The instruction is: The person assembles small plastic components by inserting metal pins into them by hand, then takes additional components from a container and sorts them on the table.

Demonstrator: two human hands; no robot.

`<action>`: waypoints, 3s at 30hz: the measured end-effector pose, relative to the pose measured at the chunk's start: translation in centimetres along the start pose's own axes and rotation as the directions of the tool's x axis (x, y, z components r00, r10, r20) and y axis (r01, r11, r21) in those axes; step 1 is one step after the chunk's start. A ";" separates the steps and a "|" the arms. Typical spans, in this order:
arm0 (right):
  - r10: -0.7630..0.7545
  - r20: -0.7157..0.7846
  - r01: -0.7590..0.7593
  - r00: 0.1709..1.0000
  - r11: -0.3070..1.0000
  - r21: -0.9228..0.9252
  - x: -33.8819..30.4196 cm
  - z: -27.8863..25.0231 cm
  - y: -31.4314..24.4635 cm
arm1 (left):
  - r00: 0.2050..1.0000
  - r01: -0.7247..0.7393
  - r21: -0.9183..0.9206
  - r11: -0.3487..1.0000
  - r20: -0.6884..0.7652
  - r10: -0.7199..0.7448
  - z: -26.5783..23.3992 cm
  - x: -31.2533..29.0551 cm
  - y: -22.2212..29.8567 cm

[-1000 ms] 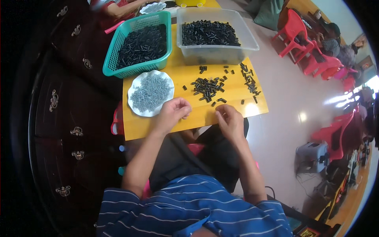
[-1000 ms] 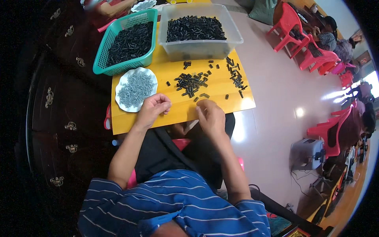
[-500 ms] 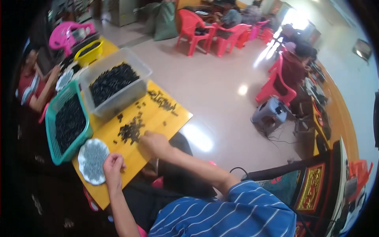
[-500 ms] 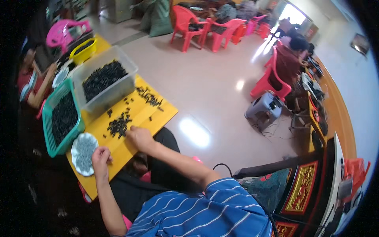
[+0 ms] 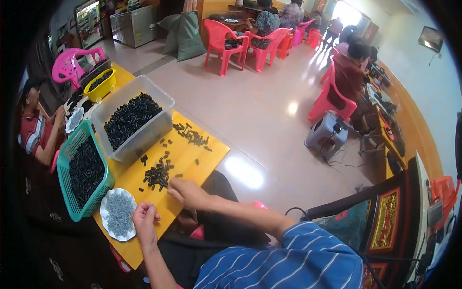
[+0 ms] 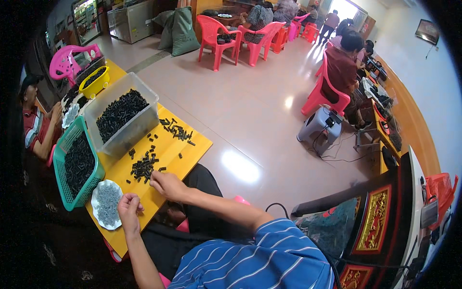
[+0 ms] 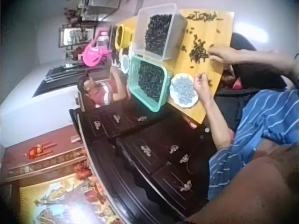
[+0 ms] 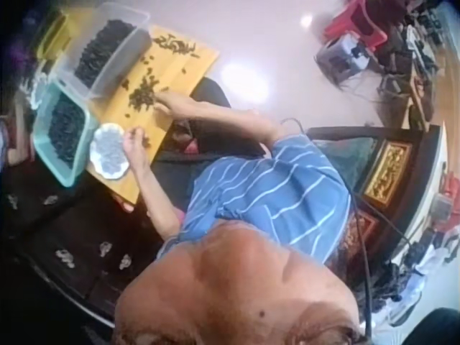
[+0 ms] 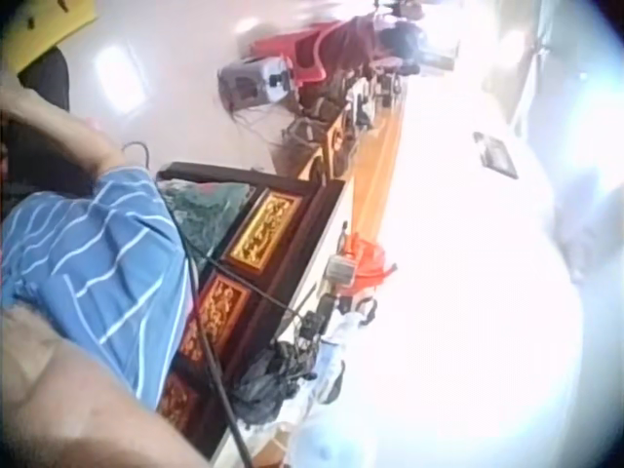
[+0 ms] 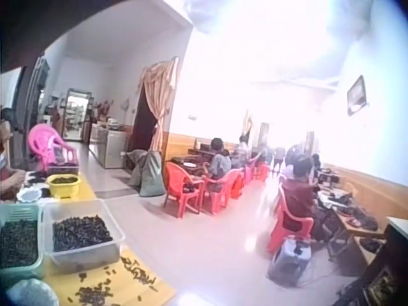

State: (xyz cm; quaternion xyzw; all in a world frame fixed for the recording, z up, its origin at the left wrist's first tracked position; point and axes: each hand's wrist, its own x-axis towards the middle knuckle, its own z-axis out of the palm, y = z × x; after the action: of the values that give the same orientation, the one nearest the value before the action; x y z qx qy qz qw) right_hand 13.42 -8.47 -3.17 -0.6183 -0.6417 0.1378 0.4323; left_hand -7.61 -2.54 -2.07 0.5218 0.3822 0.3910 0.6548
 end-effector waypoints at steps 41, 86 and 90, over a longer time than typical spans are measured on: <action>0.284 0.454 -0.530 0.845 0.324 0.784 -3.1 -2.7 -1.2 | 0.981 -0.180 0.295 0.938 0.125 0.149 5.0 -1.7 2.1; 0.244 0.584 -0.618 0.774 0.087 0.782 -2.9 -2.3 -2.5 | 0.946 -0.322 0.550 0.771 0.154 0.286 5.7 -3.9 5.1; 0.179 0.624 -0.642 0.761 0.066 0.764 -2.9 -2.9 -2.2 | 0.947 -0.316 0.559 0.766 0.242 0.213 5.2 -3.6 6.0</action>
State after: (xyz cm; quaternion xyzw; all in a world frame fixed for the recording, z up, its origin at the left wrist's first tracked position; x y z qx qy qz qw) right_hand 13.62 -12.58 -1.04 -0.3300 -0.2688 0.7355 0.5271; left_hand -4.97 -6.90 4.96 0.7785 0.3519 0.2967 0.4267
